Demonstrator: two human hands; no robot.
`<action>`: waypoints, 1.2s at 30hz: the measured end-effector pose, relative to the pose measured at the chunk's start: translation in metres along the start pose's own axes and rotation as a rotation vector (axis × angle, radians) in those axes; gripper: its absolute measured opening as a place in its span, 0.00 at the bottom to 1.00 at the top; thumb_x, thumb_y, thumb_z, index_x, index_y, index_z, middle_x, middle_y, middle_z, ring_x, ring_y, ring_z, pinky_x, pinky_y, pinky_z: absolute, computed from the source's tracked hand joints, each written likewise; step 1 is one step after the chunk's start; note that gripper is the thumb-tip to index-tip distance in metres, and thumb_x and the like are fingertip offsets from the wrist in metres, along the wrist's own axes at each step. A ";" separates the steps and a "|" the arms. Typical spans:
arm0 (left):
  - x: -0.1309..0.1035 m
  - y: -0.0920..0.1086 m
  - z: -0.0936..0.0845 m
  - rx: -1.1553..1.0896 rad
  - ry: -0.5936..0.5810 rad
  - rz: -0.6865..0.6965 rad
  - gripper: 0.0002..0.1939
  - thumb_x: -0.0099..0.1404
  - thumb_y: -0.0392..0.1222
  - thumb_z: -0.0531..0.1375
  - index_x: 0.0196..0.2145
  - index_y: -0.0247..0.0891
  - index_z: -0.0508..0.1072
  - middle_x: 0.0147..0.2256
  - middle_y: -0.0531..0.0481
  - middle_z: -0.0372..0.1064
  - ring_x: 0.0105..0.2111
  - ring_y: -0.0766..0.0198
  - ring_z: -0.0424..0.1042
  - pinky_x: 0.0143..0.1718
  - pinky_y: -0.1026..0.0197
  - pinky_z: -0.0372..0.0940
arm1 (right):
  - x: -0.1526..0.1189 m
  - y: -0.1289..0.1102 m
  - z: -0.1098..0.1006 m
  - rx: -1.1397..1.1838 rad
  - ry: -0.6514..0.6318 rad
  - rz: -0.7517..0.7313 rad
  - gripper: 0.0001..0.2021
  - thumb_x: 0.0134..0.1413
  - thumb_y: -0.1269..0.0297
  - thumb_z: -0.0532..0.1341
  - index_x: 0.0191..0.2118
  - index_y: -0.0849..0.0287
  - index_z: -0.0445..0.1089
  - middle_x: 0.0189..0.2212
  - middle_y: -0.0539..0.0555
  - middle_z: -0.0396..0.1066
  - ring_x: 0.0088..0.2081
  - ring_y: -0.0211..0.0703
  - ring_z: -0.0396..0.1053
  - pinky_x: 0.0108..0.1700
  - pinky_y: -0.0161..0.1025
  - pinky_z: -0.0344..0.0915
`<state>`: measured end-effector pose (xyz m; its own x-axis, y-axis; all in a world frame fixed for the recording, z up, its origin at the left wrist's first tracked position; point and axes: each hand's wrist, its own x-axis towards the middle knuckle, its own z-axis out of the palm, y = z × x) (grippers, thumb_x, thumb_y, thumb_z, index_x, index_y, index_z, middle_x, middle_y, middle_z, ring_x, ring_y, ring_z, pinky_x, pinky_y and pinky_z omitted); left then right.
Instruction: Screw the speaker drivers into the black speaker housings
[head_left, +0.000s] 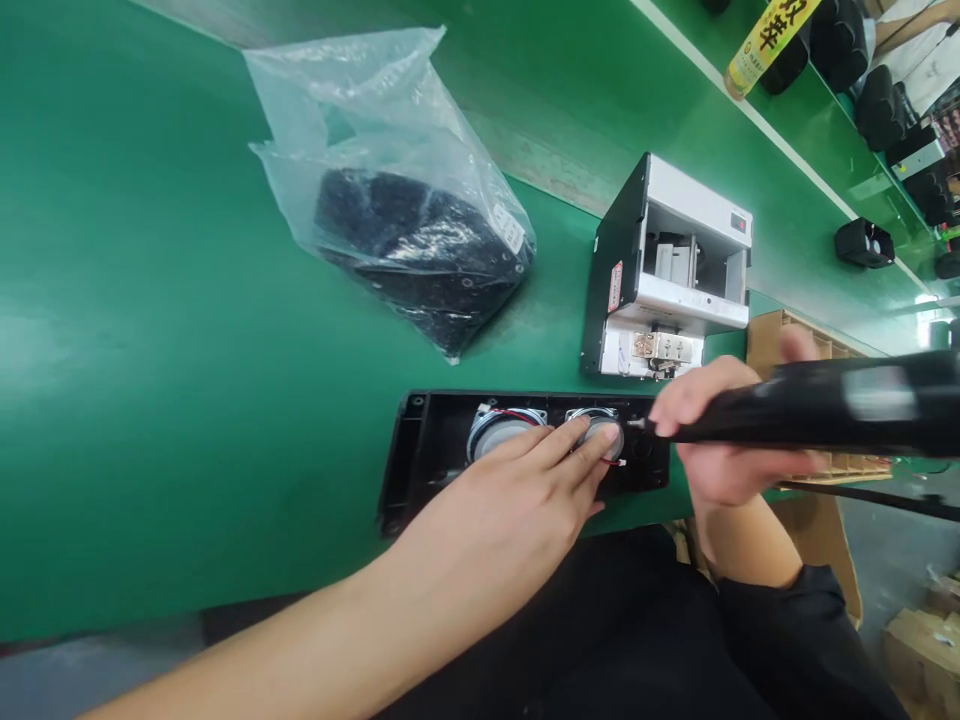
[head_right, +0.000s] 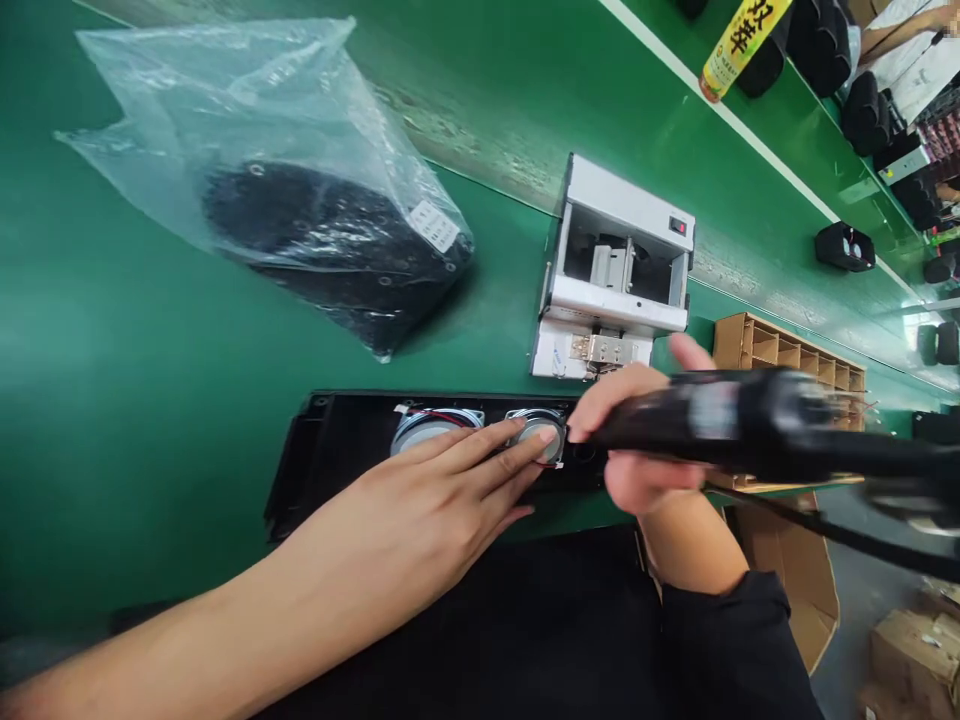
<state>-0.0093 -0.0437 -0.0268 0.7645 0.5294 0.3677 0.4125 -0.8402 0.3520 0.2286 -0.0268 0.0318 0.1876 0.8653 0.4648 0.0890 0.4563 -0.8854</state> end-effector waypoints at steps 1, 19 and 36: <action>0.000 0.000 -0.002 0.014 -0.005 0.000 0.16 0.88 0.41 0.68 0.65 0.38 0.92 0.72 0.40 0.86 0.72 0.47 0.85 0.74 0.52 0.77 | 0.011 -0.013 0.001 0.028 0.049 -0.093 0.39 0.75 0.16 0.59 0.75 0.32 0.78 0.30 0.42 0.76 0.20 0.39 0.70 0.25 0.38 0.78; 0.003 0.002 -0.015 0.065 0.109 0.002 0.18 0.91 0.38 0.60 0.58 0.31 0.92 0.61 0.34 0.91 0.63 0.42 0.89 0.72 0.42 0.81 | 0.054 -0.025 0.018 -0.003 0.005 -0.104 0.28 0.79 0.22 0.63 0.59 0.35 0.87 0.27 0.44 0.76 0.20 0.38 0.70 0.25 0.36 0.76; 0.004 -0.011 -0.020 -0.042 0.054 0.043 0.17 0.90 0.39 0.61 0.62 0.35 0.89 0.67 0.38 0.88 0.67 0.40 0.85 0.71 0.38 0.77 | -0.028 -0.050 -0.011 0.062 0.054 0.058 0.26 0.79 0.28 0.69 0.70 0.32 0.86 0.30 0.43 0.82 0.22 0.45 0.78 0.27 0.47 0.85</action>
<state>-0.0212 -0.0300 -0.0122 0.7527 0.4998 0.4285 0.3579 -0.8570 0.3708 0.2294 -0.0764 0.0630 0.2437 0.8790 0.4098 0.0156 0.4189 -0.9079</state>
